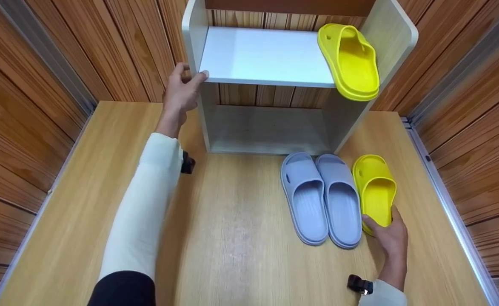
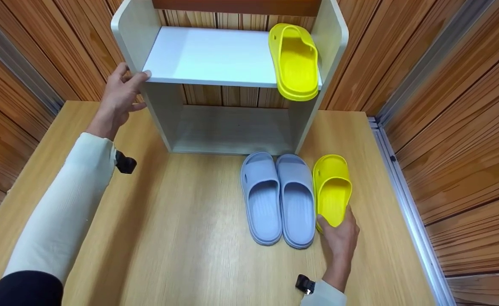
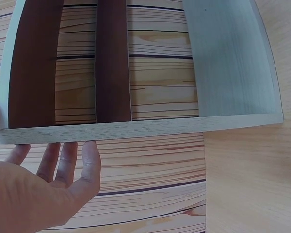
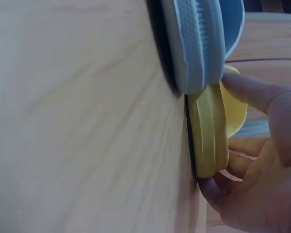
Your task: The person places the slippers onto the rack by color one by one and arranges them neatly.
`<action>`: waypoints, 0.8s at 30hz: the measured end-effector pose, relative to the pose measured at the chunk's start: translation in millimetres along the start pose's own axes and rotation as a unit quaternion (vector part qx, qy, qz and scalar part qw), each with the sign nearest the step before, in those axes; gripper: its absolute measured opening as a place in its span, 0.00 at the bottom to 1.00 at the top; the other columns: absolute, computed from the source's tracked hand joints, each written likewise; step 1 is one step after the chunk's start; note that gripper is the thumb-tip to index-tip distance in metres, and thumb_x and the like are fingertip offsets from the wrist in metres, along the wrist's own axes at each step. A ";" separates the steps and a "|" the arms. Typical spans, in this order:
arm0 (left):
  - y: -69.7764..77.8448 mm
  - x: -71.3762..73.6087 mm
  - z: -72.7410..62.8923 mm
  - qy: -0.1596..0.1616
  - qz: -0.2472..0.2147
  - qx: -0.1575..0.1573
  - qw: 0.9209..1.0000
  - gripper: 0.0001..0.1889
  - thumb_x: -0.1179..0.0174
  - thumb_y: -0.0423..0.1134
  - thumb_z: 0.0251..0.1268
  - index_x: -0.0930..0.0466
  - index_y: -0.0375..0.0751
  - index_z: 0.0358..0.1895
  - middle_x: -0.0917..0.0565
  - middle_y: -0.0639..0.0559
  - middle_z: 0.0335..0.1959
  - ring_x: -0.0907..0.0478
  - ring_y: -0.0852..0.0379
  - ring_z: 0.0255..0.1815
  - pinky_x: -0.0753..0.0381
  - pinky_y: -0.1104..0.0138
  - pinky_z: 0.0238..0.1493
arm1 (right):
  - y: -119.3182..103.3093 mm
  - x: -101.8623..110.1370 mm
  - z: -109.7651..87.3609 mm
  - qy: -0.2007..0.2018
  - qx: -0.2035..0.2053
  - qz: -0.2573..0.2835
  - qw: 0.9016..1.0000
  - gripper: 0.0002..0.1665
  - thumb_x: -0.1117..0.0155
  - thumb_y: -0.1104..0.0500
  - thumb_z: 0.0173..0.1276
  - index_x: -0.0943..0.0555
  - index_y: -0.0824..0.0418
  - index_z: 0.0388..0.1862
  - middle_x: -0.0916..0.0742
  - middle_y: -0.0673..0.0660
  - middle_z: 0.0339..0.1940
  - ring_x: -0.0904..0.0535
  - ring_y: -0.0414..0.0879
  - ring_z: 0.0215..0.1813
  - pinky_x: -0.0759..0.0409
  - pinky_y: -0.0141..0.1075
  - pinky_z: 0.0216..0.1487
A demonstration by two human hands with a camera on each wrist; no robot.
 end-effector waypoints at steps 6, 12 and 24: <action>-0.3 0.3 -0.3 0.000 0.009 0.009 1.000 0.25 0.40 0.53 0.73 0.33 0.52 0.68 0.28 0.48 0.60 0.30 0.54 0.52 0.25 0.63 0.45 | 3.3 2.1 1.4 -0.008 -0.010 -0.008 1.000 0.60 0.30 0.50 0.68 0.58 0.65 0.83 0.37 0.71 0.74 0.42 0.66 0.70 0.41 0.57 0.70; 1.9 1.7 1.2 0.000 0.000 0.000 1.000 0.24 0.40 0.52 0.73 0.33 0.51 0.67 0.27 0.49 0.57 0.30 0.56 0.43 0.27 0.66 0.37 | -3.4 0.1 3.8 0.003 0.045 -0.035 0.998 0.54 0.26 0.57 0.62 0.48 0.66 0.79 0.32 0.70 0.66 0.37 0.65 0.64 0.38 0.58 0.67; -1.9 -0.5 -0.7 0.000 0.011 0.003 1.000 0.27 0.40 0.53 0.73 0.34 0.50 0.69 0.28 0.47 0.61 0.30 0.53 0.52 0.24 0.62 0.44 | -2.0 4.6 -0.9 0.075 0.022 0.007 0.997 0.54 0.29 0.55 0.63 0.48 0.66 0.80 0.31 0.69 0.66 0.37 0.64 0.64 0.36 0.55 0.63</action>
Point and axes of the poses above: each hand's wrist, its own z-axis towards the middle knuckle, its own x-axis out of the back of the hand, y = z × x, the point moved 6 cm from there along z, towards the middle knuckle
